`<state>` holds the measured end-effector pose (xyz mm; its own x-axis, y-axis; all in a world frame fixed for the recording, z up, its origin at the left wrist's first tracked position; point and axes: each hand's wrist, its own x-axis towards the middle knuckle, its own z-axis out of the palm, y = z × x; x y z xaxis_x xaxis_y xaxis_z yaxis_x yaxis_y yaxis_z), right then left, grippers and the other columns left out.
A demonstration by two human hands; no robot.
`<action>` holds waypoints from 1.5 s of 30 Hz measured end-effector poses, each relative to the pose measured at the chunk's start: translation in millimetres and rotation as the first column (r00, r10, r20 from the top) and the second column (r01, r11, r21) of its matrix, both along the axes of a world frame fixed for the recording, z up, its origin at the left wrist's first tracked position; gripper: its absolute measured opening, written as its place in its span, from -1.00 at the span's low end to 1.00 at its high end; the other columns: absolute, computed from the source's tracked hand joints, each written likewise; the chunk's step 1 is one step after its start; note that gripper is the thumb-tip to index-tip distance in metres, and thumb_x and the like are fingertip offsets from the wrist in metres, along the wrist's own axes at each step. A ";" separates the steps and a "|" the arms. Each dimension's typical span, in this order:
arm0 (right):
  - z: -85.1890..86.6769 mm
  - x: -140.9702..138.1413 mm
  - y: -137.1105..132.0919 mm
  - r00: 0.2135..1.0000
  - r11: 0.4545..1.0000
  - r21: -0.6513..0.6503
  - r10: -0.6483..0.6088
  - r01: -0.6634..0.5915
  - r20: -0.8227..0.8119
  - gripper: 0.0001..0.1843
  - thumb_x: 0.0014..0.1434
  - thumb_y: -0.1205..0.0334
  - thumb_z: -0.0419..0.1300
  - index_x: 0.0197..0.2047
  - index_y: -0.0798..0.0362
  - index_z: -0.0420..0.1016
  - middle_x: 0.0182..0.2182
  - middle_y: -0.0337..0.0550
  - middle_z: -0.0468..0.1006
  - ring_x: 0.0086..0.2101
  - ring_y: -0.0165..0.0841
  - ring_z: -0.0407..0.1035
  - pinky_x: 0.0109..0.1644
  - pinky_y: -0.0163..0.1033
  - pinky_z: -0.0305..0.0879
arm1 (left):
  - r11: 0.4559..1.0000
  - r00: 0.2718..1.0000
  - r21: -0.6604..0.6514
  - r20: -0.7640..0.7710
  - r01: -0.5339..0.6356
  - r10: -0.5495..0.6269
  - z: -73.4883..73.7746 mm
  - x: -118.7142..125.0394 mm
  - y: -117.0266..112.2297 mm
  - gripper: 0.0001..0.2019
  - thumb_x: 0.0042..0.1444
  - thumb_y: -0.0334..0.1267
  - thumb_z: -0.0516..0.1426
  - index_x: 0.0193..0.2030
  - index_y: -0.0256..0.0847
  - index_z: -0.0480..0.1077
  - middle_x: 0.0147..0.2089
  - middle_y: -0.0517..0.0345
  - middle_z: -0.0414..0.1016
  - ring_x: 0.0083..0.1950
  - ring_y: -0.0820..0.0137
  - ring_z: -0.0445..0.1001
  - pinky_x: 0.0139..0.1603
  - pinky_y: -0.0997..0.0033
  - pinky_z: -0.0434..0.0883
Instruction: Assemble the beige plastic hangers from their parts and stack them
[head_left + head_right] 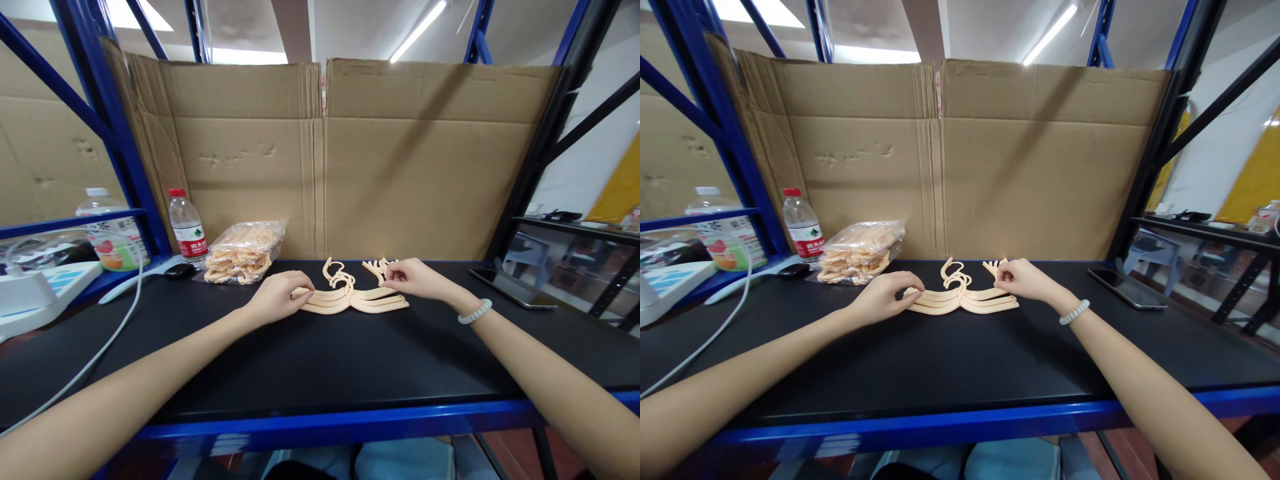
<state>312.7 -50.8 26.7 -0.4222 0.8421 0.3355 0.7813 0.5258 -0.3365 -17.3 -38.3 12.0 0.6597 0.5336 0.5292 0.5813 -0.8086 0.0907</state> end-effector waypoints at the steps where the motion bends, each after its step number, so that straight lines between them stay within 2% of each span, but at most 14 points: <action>1: -0.3 0.2 0.1 1.000 1.000 0.004 -0.001 0.001 -0.003 -0.82 0.08 0.18 0.15 -0.47 0.10 0.39 -0.58 -0.24 0.41 -0.55 -0.46 0.24 -0.44 -0.34 0.12 | 1.000 1.000 -0.001 0.000 -0.004 0.004 0.3 -0.1 -0.3 -0.86 0.14 -0.33 0.06 -0.26 -0.18 0.45 -0.21 0.16 0.51 -0.18 0.39 0.47 -0.14 0.45 0.36; 7: -1.1 -3.3 2.1 0.998 0.999 0.023 -0.025 0.026 -0.051 -0.86 0.08 0.23 0.13 -0.44 0.10 0.41 -0.57 -0.23 0.44 -0.54 -0.45 0.28 -0.44 -0.35 0.13 | 0.999 0.999 -0.020 -0.020 -0.045 0.044 4.7 0.7 2.0 -0.85 0.12 -0.30 0.06 -0.27 -0.18 0.45 -0.21 0.15 0.52 -0.19 0.37 0.47 -0.16 0.45 0.36; 11: 3.1 -10.2 16.5 0.999 0.999 0.038 -0.014 0.016 -0.047 -0.90 0.07 0.28 0.13 -0.39 0.11 0.44 -0.54 -0.21 0.49 -0.51 -0.44 0.33 -0.41 -0.35 0.17 | 0.994 0.994 -0.022 -0.049 -0.103 0.102 11.8 6.5 13.6 -0.84 0.09 -0.25 0.08 -0.25 -0.19 0.48 -0.25 0.12 0.53 -0.21 0.34 0.49 -0.17 0.42 0.37; 15: 12.0 -22.9 44.0 0.996 0.997 0.071 0.006 -0.012 0.085 -0.86 0.09 0.32 0.13 -0.28 0.13 0.48 -0.47 -0.18 0.53 -0.46 -0.43 0.38 -0.34 -0.35 0.23 | 0.975 0.979 -0.093 -0.062 -0.201 0.196 22.5 19.1 34.7 -0.82 0.07 -0.26 0.10 -0.23 -0.20 0.49 -0.26 0.13 0.56 -0.22 0.34 0.51 -0.18 0.42 0.38; 18: 16.5 -37.6 66.1 0.979 0.997 0.072 0.020 -0.035 0.205 -0.82 0.09 0.38 0.14 -0.21 0.15 0.50 -0.41 -0.15 0.55 -0.41 -0.43 0.39 -0.31 -0.37 0.24 | 0.933 0.954 -0.202 -0.067 -0.299 0.292 27.1 30.7 55.8 -0.80 0.08 -0.27 0.09 -0.21 -0.21 0.50 -0.25 0.13 0.58 -0.19 0.35 0.52 -0.18 0.47 0.38; 21: 15.2 -54.5 84.5 0.957 0.996 0.075 0.030 -0.054 0.290 -0.76 0.06 0.45 0.16 -0.18 0.14 0.53 -0.39 -0.13 0.55 -0.38 -0.40 0.40 -0.31 -0.37 0.22 | 0.905 0.935 -0.237 -0.095 -0.354 0.341 24.7 42.2 77.8 -0.79 0.05 -0.26 0.11 -0.21 -0.21 0.52 -0.21 0.11 0.59 -0.14 0.33 0.52 -0.15 0.49 0.39; 25: 7.4 -74.8 99.8 0.908 0.990 0.111 0.029 -0.083 0.417 -0.69 0.11 0.48 0.11 -0.11 0.07 0.54 -0.26 -0.05 0.55 -0.26 -0.31 0.41 -0.27 -0.32 0.19 | 0.847 0.890 -0.274 -0.166 -0.454 0.424 15.6 56.6 100.5 -0.74 0.01 -0.12 0.15 -0.23 -0.21 0.53 -0.22 0.04 0.59 -0.13 0.24 0.53 -0.16 0.43 0.41; 29: 0.3 -89.5 105.9 0.855 0.980 0.139 0.051 -0.143 0.515 -0.72 0.20 0.40 0.09 -0.09 0.01 0.54 -0.18 -0.02 0.51 -0.20 -0.27 0.41 -0.25 -0.30 0.17 | 0.800 0.845 -0.275 -0.225 -0.533 0.486 9.3 67.6 112.1 -0.64 -0.05 0.00 0.18 -0.22 -0.22 0.52 -0.17 -0.07 0.57 -0.09 0.14 0.52 -0.15 0.36 0.42; 33: -3.0 -97.9 107.8 0.823 0.973 0.147 0.066 -0.179 0.564 -0.79 0.20 0.33 0.12 -0.16 0.02 0.56 -0.22 -0.04 0.51 -0.21 -0.26 0.41 -0.27 -0.30 0.16 | 0.784 0.824 -0.263 -0.260 -0.562 0.503 8.4 72.9 115.0 -0.66 -0.09 -0.07 0.22 -0.22 -0.23 0.51 -0.15 -0.10 0.56 -0.08 0.12 0.52 -0.15 0.35 0.43; 39: -5.8 -92.4 111.5 0.856 0.967 0.184 0.059 -0.177 0.514 -0.84 0.18 0.34 0.13 -0.30 0.10 0.56 -0.27 -0.03 0.49 -0.26 -0.30 0.40 -0.27 -0.31 0.14 | 0.778 0.812 -0.247 -0.275 -0.577 0.514 10.4 73.6 112.3 -0.74 -0.10 -0.25 0.22 -0.22 -0.23 0.50 -0.15 -0.10 0.56 -0.09 0.15 0.52 -0.13 0.37 0.42; 45: -5.1 -76.1 113.3 0.973 0.955 0.285 0.015 -0.083 0.232 -0.82 0.19 0.32 0.08 -0.22 0.11 0.51 -0.31 -0.09 0.50 -0.29 -0.36 0.36 -0.24 -0.33 0.14 | 0.776 0.809 -0.245 -0.273 -0.582 0.521 10.5 75.3 106.8 -0.67 -0.16 -0.23 0.27 -0.18 -0.23 0.49 -0.13 -0.11 0.55 -0.08 0.14 0.51 -0.12 0.36 0.43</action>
<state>236.6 62.5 21.5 -0.5534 0.6981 0.4544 0.7893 0.6137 0.0185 58.0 68.5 22.5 0.2677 0.9462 0.1817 0.9484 -0.2920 0.1237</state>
